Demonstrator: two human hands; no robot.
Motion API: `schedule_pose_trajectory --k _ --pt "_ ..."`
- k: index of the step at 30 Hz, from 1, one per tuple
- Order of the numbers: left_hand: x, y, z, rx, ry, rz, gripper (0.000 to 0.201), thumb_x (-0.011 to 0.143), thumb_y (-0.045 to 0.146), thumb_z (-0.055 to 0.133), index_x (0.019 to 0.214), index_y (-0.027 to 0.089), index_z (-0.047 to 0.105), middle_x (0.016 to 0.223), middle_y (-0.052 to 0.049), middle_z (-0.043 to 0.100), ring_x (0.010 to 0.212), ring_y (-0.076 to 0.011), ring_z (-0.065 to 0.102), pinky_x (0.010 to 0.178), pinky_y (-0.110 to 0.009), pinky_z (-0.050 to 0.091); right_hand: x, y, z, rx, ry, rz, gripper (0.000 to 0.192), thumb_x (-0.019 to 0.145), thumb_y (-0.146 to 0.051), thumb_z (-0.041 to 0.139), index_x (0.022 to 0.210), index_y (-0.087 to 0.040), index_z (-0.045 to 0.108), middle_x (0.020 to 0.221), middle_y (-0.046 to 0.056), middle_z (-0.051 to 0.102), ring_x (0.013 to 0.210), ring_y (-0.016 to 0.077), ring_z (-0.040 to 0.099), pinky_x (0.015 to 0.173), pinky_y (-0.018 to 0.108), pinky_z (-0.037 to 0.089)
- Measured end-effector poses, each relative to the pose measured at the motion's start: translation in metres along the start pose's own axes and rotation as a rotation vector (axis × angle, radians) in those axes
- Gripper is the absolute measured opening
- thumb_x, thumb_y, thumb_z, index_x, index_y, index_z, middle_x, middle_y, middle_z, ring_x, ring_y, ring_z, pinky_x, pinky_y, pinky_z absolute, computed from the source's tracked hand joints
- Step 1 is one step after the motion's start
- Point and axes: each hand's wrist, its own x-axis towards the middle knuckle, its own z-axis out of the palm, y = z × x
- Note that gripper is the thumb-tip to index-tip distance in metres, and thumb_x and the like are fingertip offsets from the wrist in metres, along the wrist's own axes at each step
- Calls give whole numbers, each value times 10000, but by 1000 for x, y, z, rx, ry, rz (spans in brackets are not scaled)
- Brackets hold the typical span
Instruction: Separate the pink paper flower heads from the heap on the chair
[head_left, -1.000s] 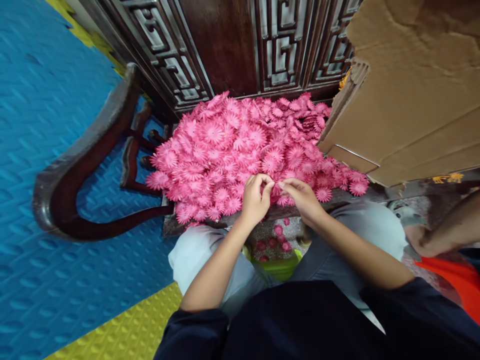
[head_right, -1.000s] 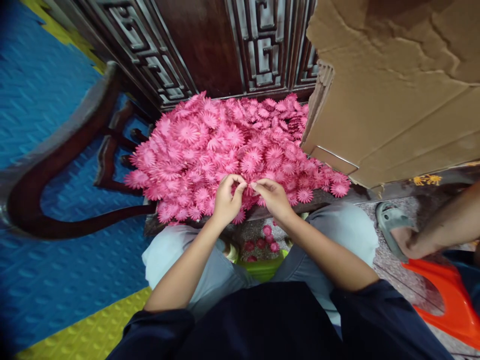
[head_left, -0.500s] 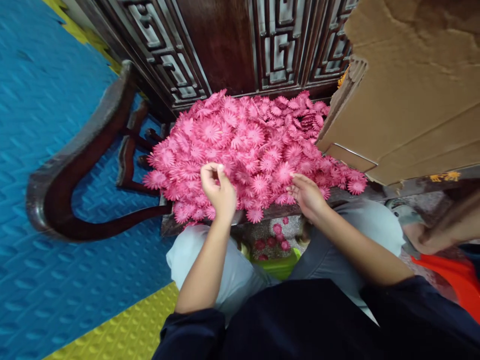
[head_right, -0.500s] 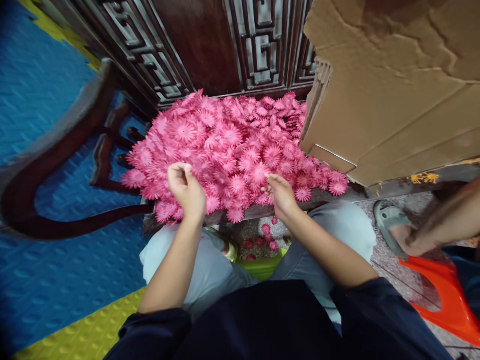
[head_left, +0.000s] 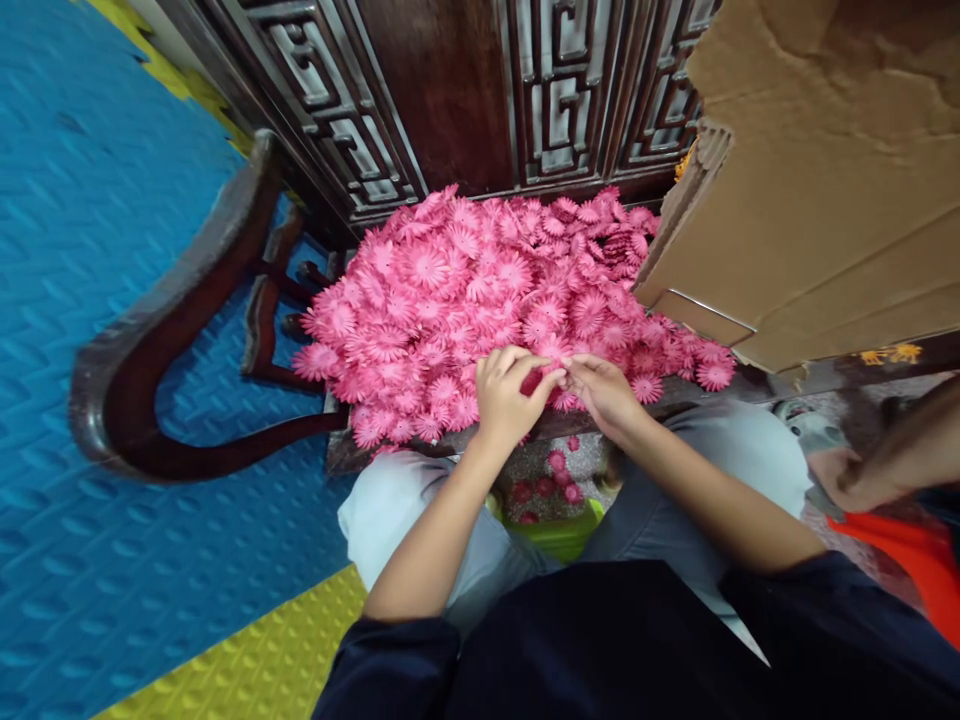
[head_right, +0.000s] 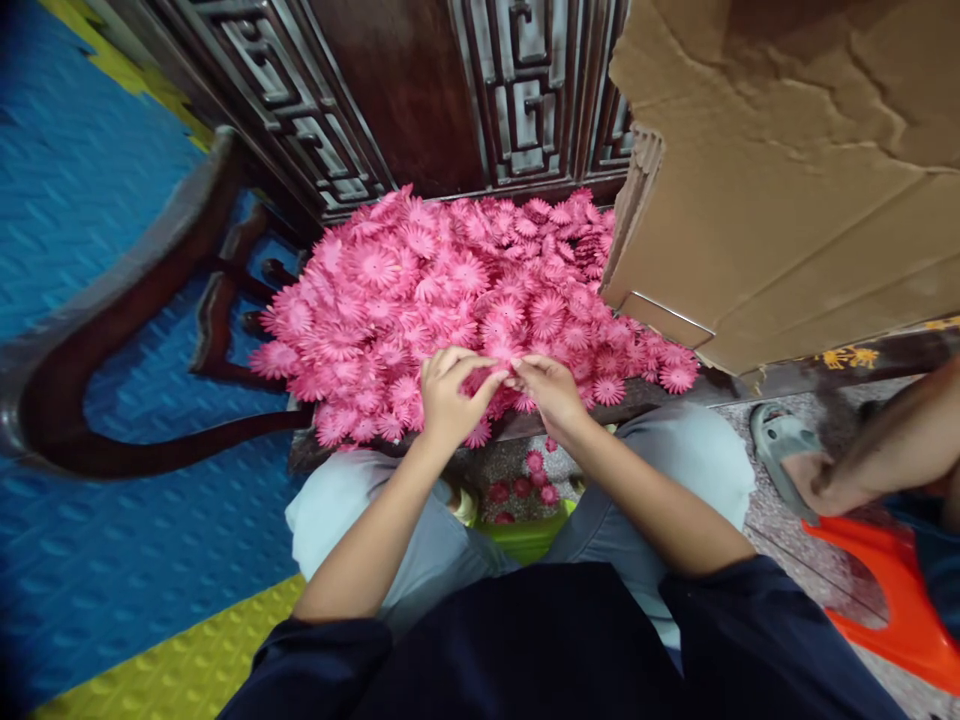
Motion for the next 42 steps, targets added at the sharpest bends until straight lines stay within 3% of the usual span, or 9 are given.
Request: schedule_pose_trajectory --k 5,10,19,30,42 --pt "-2 1 4 -75 -58 -92 174 724 389 648 781 228 682 793 -22 624 799 -178 560 765 -324 359 -3 2 5 -61 1 -66 320 431 -406 794 588 -208 597 549 -51 604 515 103 549 617 273 471" --pt "1 0 2 -167 -67 -141 135 780 289 579 726 202 666 767 -28 605 758 -156 550 735 -304 396 -4 1 3 -145 32 -103 307 462 -387 783 606 -203 584 593 -53 603 492 99 548 597 272 456" --pt "5 1 1 -475 -74 -291 81 682 197 634 607 171 622 636 16 513 590 -91 465 590 -238 386 -2 0 1 -221 -7 -12 216 554 -351 735 615 -187 609 568 -59 579 501 78 536 538 228 379" --pt "6 -10 4 -864 -151 -595 204 576 345 735 624 175 633 604 23 571 599 -107 496 635 -263 388 -7 -6 2 -212 -51 -32 244 545 -385 744 644 -198 622 576 -57 589 524 88 548 571 239 395" --pt "6 -11 4 -1135 -130 -723 271 560 392 757 606 171 606 603 61 535 617 -68 441 669 -198 348 -4 -4 1 -195 -5 -52 247 544 -392 718 599 -193 582 561 -66 531 509 85 502 561 248 345"
